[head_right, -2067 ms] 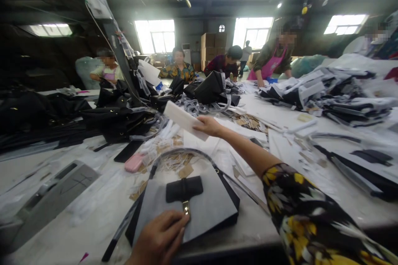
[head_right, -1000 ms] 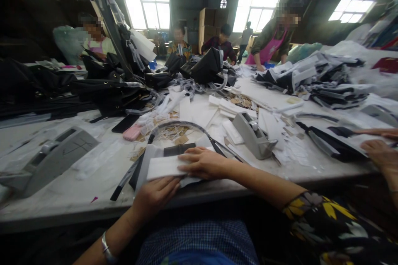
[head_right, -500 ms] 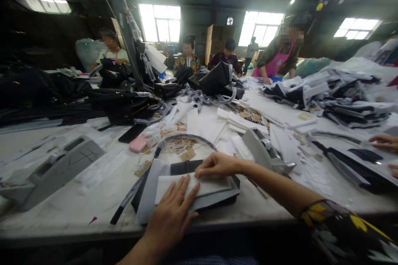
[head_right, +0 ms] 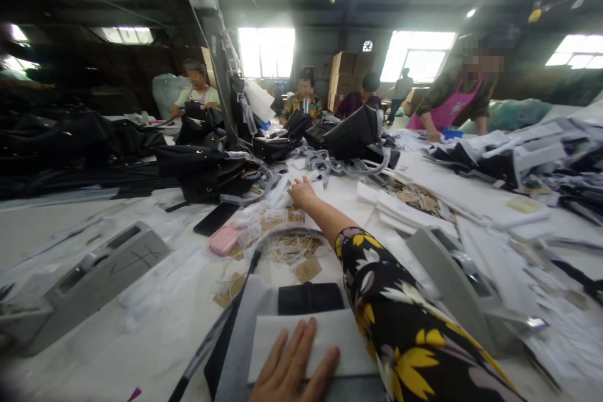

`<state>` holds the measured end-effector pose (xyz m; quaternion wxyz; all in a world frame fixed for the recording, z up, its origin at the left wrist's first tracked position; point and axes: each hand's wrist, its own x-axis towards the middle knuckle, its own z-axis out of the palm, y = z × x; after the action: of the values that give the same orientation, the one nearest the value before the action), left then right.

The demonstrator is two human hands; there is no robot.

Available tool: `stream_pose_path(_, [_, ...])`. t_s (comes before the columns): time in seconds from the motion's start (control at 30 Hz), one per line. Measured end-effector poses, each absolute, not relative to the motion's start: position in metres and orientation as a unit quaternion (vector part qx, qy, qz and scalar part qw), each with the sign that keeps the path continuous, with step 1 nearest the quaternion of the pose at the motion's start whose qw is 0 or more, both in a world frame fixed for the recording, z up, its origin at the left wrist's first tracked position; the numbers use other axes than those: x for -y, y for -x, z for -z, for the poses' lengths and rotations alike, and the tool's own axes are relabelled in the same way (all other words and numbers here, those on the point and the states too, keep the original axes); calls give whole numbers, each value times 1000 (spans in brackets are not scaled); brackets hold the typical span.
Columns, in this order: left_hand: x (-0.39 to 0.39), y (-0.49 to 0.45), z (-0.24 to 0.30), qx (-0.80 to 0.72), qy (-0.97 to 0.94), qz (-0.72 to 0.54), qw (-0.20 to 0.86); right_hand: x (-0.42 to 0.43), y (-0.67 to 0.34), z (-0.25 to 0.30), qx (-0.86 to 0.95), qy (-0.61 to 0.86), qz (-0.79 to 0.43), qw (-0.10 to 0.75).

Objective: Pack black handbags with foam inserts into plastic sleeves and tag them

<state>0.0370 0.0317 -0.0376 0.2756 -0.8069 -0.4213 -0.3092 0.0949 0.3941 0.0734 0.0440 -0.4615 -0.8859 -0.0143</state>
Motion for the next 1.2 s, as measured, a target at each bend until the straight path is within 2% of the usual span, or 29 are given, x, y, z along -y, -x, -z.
stream_pose_path(0.13, [-33, -37, 40, 424, 801, 327, 268, -400, -115, -99, 869, 487, 71, 59])
stream_pose_path(0.23, [-33, -31, 31, 381, 836, 294, 265, -388, -148, -133, 841, 524, 106, 84])
stream_pose_path(0.4, [-25, -30, 13, 417, 862, 224, 182, -327, -211, -174, 810, 571, 103, 86])
stream_pose_path(0.5, [-23, -34, 1, 419, 871, 189, 171, -265, -247, -182, 823, 554, 51, 115])
stream_pose_path(0.63, [-35, -32, -17, 396, 894, 166, 130, -160, -293, -182, 850, 460, -98, 238])
stream_pose_path(0.77, [-51, -23, -36, 387, 909, 153, 39, -60, -318, -162, 869, 377, -164, 274])
stream_pose_path(0.9, [-58, -19, -67, 386, 916, 101, -40, 3, -312, -112, 891, 335, -88, 295])
stream_pose_path(1.03, [-57, -22, -94, 424, 895, 26, -137, 18, -284, -53, 875, 308, 21, 374])
stream_pose_path(1.2, [-54, -23, -95, 430, 893, 23, -133, 2, -251, -10, 818, 359, 102, 438])
